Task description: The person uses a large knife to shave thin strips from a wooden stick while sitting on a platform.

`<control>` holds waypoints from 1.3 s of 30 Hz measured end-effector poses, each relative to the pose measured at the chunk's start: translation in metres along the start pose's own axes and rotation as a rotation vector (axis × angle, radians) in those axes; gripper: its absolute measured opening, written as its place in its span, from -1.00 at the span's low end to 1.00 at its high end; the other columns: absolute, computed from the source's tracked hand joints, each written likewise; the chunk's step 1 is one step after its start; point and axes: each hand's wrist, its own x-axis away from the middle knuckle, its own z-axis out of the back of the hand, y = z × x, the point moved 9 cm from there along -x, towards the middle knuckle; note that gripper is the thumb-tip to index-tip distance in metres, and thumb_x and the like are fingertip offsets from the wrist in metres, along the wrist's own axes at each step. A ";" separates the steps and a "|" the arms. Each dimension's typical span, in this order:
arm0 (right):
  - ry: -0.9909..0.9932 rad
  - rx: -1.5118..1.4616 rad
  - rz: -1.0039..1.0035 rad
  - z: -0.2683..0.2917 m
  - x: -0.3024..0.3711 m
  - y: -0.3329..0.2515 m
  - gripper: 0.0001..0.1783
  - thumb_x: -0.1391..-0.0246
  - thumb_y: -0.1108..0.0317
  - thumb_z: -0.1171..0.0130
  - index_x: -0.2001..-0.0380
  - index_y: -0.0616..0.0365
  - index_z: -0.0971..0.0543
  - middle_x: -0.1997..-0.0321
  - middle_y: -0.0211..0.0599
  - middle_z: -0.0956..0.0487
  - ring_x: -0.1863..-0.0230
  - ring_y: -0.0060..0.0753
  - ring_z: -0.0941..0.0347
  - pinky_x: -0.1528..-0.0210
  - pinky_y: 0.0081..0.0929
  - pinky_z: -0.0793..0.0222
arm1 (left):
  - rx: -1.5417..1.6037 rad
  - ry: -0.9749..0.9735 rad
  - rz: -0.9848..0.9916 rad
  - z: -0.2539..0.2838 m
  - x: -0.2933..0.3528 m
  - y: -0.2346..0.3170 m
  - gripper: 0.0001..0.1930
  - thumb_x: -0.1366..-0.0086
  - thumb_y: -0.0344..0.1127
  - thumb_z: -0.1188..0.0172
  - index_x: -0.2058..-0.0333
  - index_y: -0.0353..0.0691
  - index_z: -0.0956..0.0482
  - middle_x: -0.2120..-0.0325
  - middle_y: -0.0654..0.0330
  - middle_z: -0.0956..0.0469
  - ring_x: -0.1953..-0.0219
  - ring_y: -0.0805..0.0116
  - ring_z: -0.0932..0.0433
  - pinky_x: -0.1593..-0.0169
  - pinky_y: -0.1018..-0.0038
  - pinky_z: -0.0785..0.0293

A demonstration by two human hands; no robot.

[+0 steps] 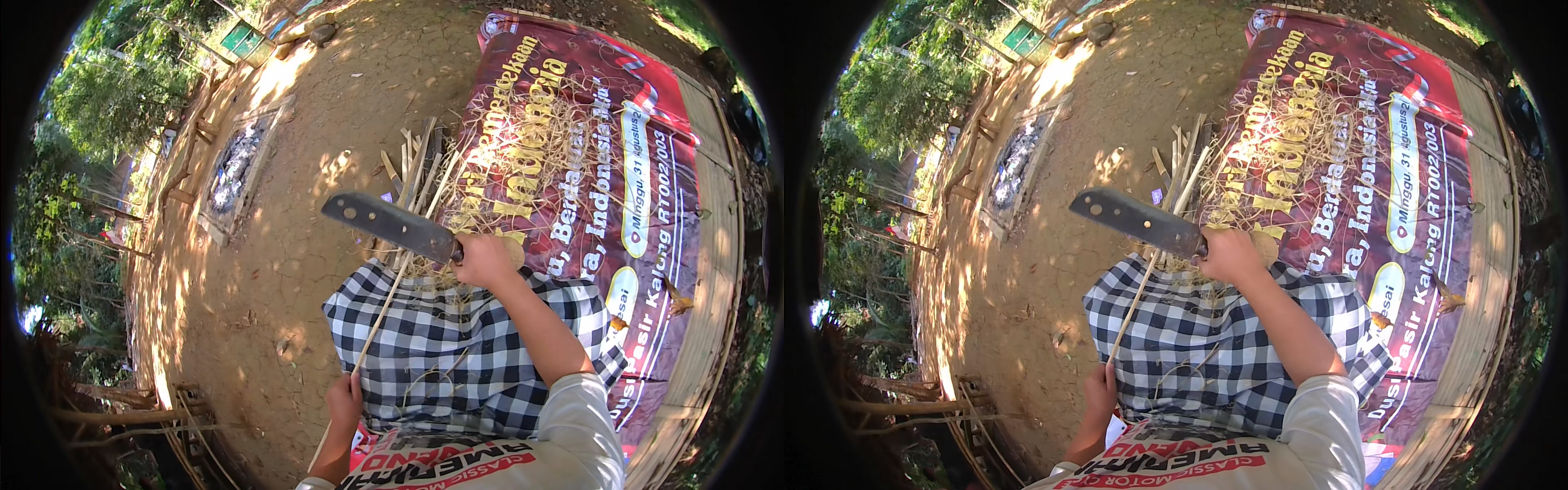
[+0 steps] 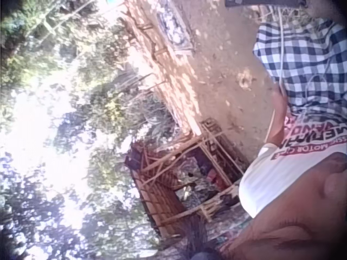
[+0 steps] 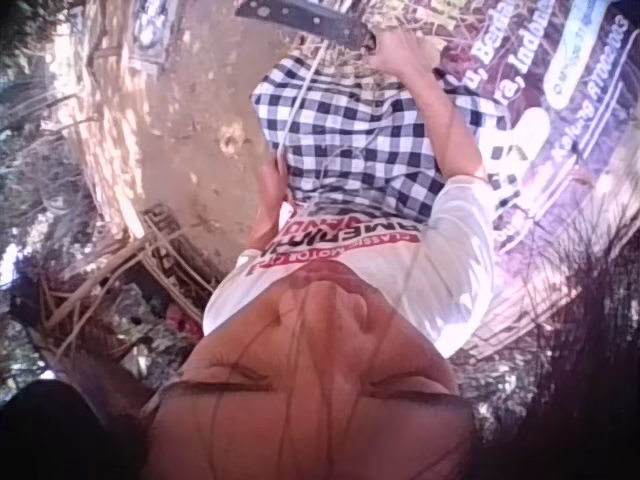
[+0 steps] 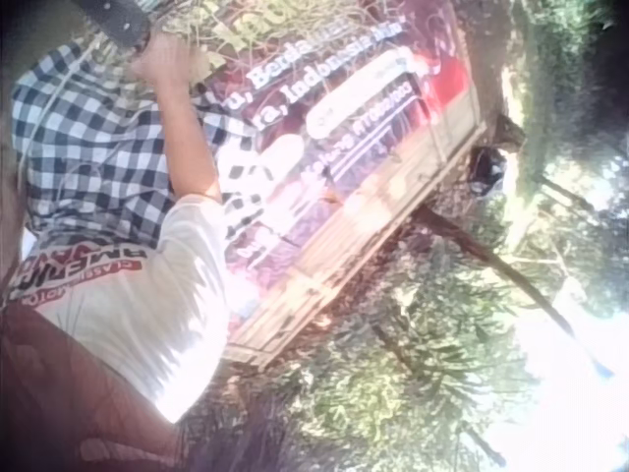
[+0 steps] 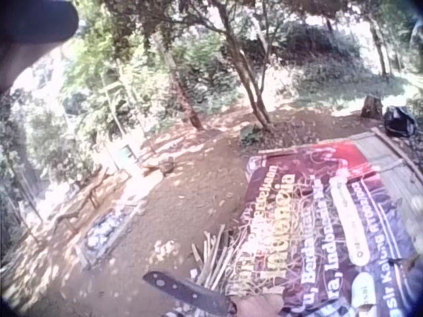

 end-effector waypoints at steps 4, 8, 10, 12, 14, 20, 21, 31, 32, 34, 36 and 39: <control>-0.154 0.165 0.093 -0.035 0.006 -0.009 -0.71 0.29 0.24 -0.26 0.44 0.17 -0.57 0.52 -0.04 -0.59 0.40 0.04 -0.55 0.27 -0.13 -0.47 | -0.137 0.074 -0.086 -0.006 0.015 -0.016 -0.69 -0.32 -0.19 -0.04 0.54 -0.25 -0.48 0.68 -0.10 -0.42 0.61 -0.17 -0.44 0.55 0.11 -0.28; -0.078 0.214 0.024 -0.028 0.001 0.015 -0.72 0.30 0.23 -0.27 0.47 0.17 -0.58 0.54 0.00 -0.57 0.42 0.06 -0.54 0.30 -0.13 -0.47 | -0.174 0.076 -0.028 -0.009 0.020 -0.027 -0.71 -0.32 -0.17 -0.05 0.52 -0.21 -0.48 0.69 -0.07 -0.43 0.63 -0.17 -0.43 0.57 0.10 -0.26; -0.025 0.221 -0.083 -0.007 -0.011 0.038 -0.72 0.29 0.23 -0.26 0.47 0.18 -0.58 0.53 0.01 -0.58 0.41 0.07 -0.54 0.28 -0.13 -0.48 | -0.185 0.086 -0.042 -0.012 0.019 -0.031 -0.71 -0.32 -0.17 -0.05 0.53 -0.20 -0.47 0.69 -0.06 -0.44 0.64 -0.16 -0.43 0.58 0.10 -0.26; 0.013 0.227 -0.228 0.012 -0.015 0.064 -0.72 0.29 0.24 -0.25 0.47 0.19 -0.59 0.52 0.02 -0.58 0.40 0.07 -0.55 0.26 -0.13 -0.48 | -0.209 0.063 -0.048 -0.017 0.015 -0.035 -0.71 -0.32 -0.18 -0.05 0.55 -0.20 -0.45 0.69 -0.06 -0.43 0.64 -0.16 -0.43 0.58 0.10 -0.26; 0.000 0.224 -0.213 0.013 -0.014 0.067 -0.71 0.29 0.24 -0.24 0.47 0.20 -0.59 0.51 0.04 -0.58 0.40 0.07 -0.55 0.25 -0.13 -0.49 | -0.200 0.061 -0.064 -0.018 0.012 -0.037 -0.71 -0.31 -0.18 -0.06 0.56 -0.20 -0.44 0.70 -0.06 -0.43 0.64 -0.15 -0.43 0.58 0.09 -0.26; -0.133 0.206 0.019 -0.035 0.001 0.008 -0.73 0.31 0.23 -0.22 0.50 0.18 -0.59 0.54 0.01 -0.57 0.44 0.06 -0.54 0.28 -0.14 -0.48 | -0.148 0.097 -0.090 -0.020 0.009 -0.033 -0.71 -0.30 -0.20 -0.06 0.56 -0.20 -0.44 0.72 -0.06 -0.41 0.65 -0.15 -0.42 0.57 0.10 -0.26; -0.187 0.222 0.092 -0.044 0.004 -0.003 -0.74 0.32 0.23 -0.22 0.51 0.17 -0.59 0.55 0.00 -0.57 0.45 0.05 -0.54 0.30 -0.14 -0.48 | -0.161 0.099 -0.089 -0.020 0.010 -0.035 -0.71 -0.30 -0.20 -0.06 0.56 -0.20 -0.44 0.72 -0.05 -0.41 0.65 -0.14 -0.42 0.57 0.10 -0.26; -0.084 0.349 0.003 -0.022 -0.018 0.039 -0.73 0.42 0.26 -0.24 0.51 0.10 -0.59 0.52 -0.10 -0.58 0.41 -0.01 -0.55 0.31 -0.18 -0.46 | -0.198 0.066 -0.092 -0.020 -0.004 -0.024 -0.70 -0.31 -0.16 -0.06 0.56 -0.17 -0.39 0.74 -0.02 -0.39 0.68 -0.11 -0.41 0.59 0.15 -0.26; -0.066 0.357 0.004 -0.019 -0.019 0.044 -0.74 0.41 0.27 -0.24 0.51 0.11 -0.60 0.52 -0.09 -0.58 0.41 -0.01 -0.55 0.31 -0.18 -0.47 | -0.177 0.081 -0.109 -0.020 -0.005 -0.023 -0.69 -0.32 -0.15 -0.06 0.56 -0.17 -0.39 0.74 -0.02 -0.40 0.68 -0.11 -0.42 0.59 0.14 -0.26; 0.008 0.378 -0.171 0.004 -0.027 0.071 -0.74 0.39 0.25 -0.25 0.50 0.10 -0.61 0.48 -0.07 -0.60 0.38 -0.02 -0.57 0.29 -0.19 -0.48 | -0.151 0.115 -0.128 -0.016 -0.003 -0.025 -0.68 -0.32 -0.14 -0.05 0.56 -0.17 -0.39 0.74 -0.03 -0.40 0.67 -0.11 -0.42 0.59 0.13 -0.27; 0.063 0.379 -0.315 0.029 -0.023 0.091 -0.75 0.35 0.25 -0.25 0.49 0.11 -0.62 0.47 -0.05 -0.61 0.36 -0.02 -0.57 0.27 -0.19 -0.49 | -0.204 0.080 -0.096 -0.014 -0.005 -0.022 -0.68 -0.32 -0.14 -0.05 0.56 -0.17 -0.38 0.74 -0.04 -0.40 0.67 -0.12 -0.43 0.59 0.11 -0.27; 0.070 0.414 -0.427 0.047 -0.012 0.107 -0.74 0.29 0.24 -0.24 0.46 0.14 -0.62 0.46 -0.03 -0.60 0.34 0.01 -0.56 0.23 -0.16 -0.48 | -0.190 0.067 -0.106 -0.016 -0.006 -0.031 -0.68 -0.32 -0.14 -0.05 0.57 -0.18 -0.38 0.74 -0.04 -0.41 0.66 -0.12 -0.43 0.59 0.10 -0.27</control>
